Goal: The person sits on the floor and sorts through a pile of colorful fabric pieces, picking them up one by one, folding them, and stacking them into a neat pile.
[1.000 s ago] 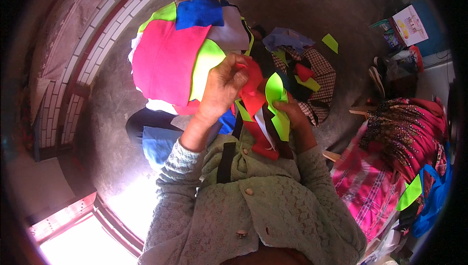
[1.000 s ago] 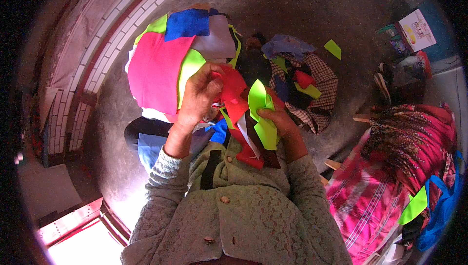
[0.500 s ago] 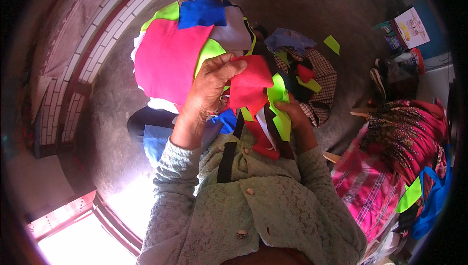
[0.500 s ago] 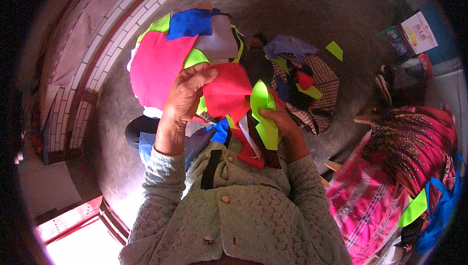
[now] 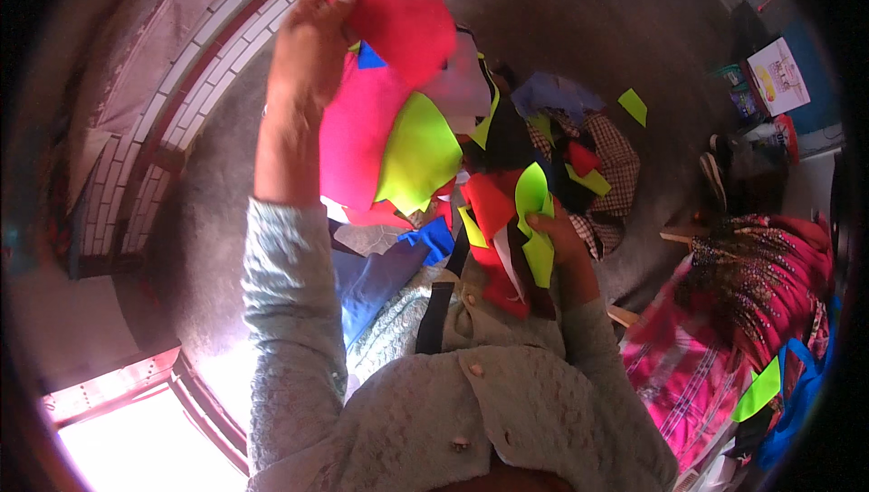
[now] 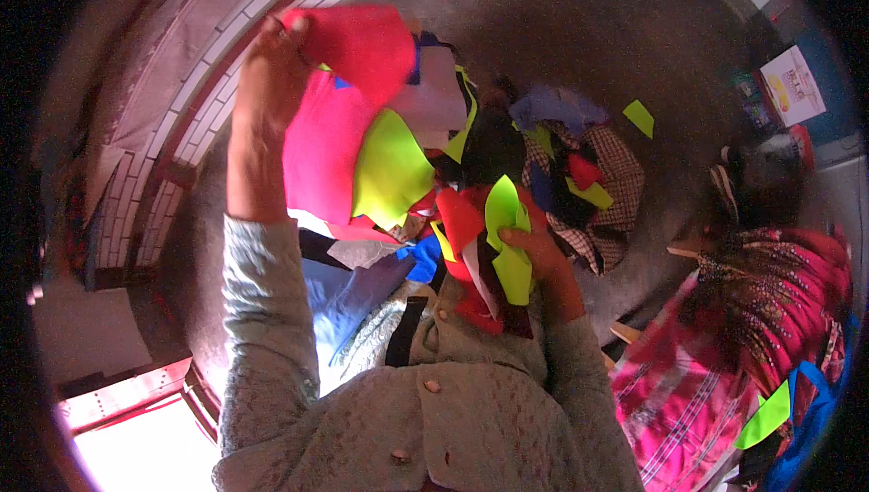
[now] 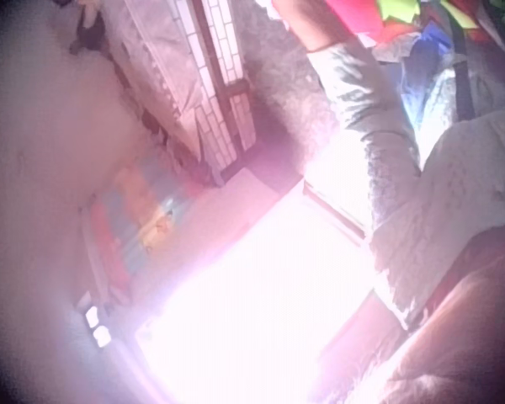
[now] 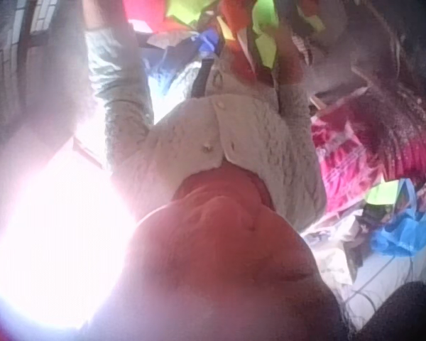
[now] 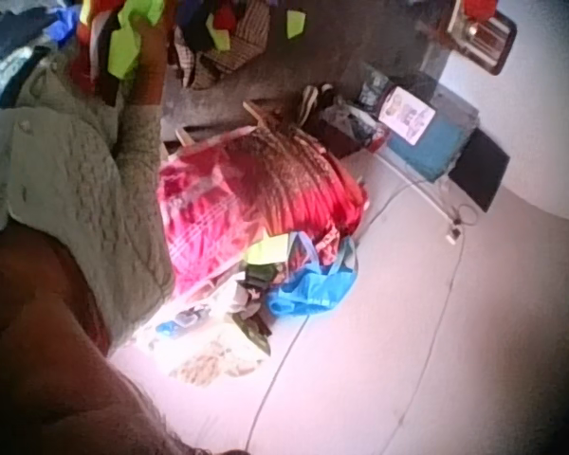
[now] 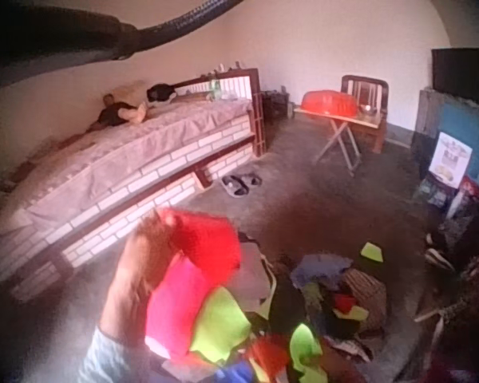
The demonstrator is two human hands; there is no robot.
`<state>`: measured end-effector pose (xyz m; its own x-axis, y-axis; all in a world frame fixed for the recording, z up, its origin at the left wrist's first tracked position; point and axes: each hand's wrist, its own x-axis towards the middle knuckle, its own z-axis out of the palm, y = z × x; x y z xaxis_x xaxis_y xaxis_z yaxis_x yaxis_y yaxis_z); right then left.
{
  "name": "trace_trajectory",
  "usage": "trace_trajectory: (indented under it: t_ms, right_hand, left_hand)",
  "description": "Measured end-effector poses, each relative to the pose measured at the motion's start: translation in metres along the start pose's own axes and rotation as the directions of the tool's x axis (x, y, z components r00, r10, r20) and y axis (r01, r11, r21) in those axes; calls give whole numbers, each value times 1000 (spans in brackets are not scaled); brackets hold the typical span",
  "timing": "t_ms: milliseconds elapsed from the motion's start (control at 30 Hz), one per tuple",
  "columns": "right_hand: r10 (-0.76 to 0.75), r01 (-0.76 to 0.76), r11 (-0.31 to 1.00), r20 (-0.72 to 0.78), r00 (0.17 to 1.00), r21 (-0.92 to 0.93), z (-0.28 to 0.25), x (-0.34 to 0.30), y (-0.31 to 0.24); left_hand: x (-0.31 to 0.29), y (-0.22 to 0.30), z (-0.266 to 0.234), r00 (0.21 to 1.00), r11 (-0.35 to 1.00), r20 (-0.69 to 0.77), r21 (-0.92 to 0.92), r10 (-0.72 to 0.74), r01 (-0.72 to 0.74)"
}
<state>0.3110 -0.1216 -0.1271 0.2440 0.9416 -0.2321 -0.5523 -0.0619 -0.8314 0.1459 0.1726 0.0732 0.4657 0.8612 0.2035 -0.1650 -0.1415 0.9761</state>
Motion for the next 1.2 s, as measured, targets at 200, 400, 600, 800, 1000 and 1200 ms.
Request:
trace_trajectory:
  t_ms: [200, 400, 600, 800, 1000, 1200]
  right_hand:
    - [177, -179, 984, -123, 977, -11, 1, -7, -3]
    - [204, -200, 979, -150, 967, 43, -12, -8, 9]
    - [198, -197, 980, -151, 969, 23, -16, -9, 13]
    - [112, -110, 994, -138, 984, 26, 4, -7, 2]
    - [144, -141, 989, -127, 981, 32, -9, -3, 9]
    - [108, -107, 994, -170, 980, 20, 7, -10, -1]
  left_hand:
    - [107, 4, -43, 925, 933, 167, 57, 341, -354]
    - [96, -80, -56, 862, 837, 507, 463, 20, -291]
    - [60, -102, -65, 884, 840, 467, 490, -30, -231]
    - [63, -111, -84, 852, 617, 506, 630, 134, -471]
    - [35, -93, -67, 893, 499, 386, 741, 231, -449]
    - [-71, -34, 2, 901, 765, 342, 492, 269, -415]
